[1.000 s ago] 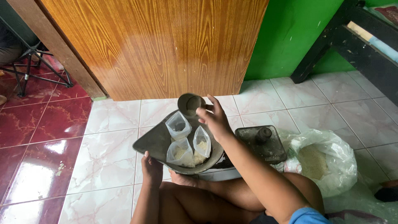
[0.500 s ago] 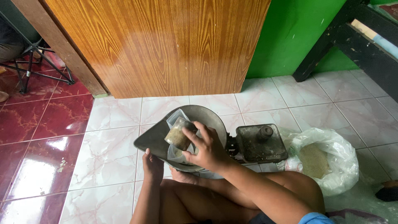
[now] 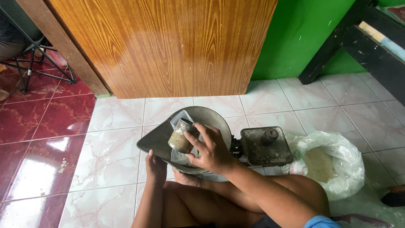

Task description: The person fills small plastic bags with grain from a larger sack using a metal cup and weighs them on a scale.

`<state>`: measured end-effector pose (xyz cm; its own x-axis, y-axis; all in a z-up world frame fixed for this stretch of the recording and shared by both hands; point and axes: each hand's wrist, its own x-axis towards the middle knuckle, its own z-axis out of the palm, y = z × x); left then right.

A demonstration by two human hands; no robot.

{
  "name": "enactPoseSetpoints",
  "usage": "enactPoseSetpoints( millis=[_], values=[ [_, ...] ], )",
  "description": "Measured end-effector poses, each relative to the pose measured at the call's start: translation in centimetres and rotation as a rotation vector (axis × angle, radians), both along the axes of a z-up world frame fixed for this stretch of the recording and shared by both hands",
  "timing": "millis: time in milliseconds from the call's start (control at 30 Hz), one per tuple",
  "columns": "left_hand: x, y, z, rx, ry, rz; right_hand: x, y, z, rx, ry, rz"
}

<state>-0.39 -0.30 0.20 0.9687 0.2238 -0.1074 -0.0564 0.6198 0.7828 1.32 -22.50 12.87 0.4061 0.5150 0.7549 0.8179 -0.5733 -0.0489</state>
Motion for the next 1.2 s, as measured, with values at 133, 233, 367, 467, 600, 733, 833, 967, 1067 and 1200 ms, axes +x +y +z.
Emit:
enactPoseSetpoints(
  millis=[133, 233, 367, 467, 600, 733, 833, 967, 1067, 1200],
  values=[
    [0.3, 0.2, -0.5, 0.045, -0.015, -0.012, 0.2, -0.1, -0.5, -0.009, -0.004, 0.006],
    [0.0, 0.1, -0.2, -0.022, 0.014, 0.005, 0.1, -0.2, -0.9, -0.011, -0.031, 0.017],
    [0.1, 0.1, -0.9, 0.034, -0.006, -0.013, -0.2, -1.3, -0.7, 0.156, 0.202, 0.034],
    [0.4, 0.2, -0.8, 0.02, -0.01, -0.005, -1.3, -3.4, 1.1, 0.505, 0.506, 0.079],
    [0.1, 0.1, 0.9, -0.004, 0.018, -0.011, -1.9, -9.5, 5.0, 1.371, 1.046, 0.212],
    [0.3, 0.3, -0.1, -0.045, 0.025, -0.001, -3.3, -21.1, 0.2, 1.796, 0.946, 0.607],
    [0.2, 0.5, -0.7, -0.229, 0.04, -0.01, -5.9, -25.2, 2.4, 1.821, 0.888, 0.392],
    [1.1, 1.1, -3.1, -0.237, 0.035, 0.015, -7.6, -31.6, -2.7, 1.915, 0.83, 0.316],
    [0.8, 1.1, -3.5, -0.206, 0.078, 0.054, -7.9, -35.5, -6.8, 1.945, 0.834, 0.162],
    [1.1, 1.2, -4.2, -0.164, 0.089, 0.072, -6.7, -39.5, -10.7, 2.03, 0.903, -0.122]
  ],
)
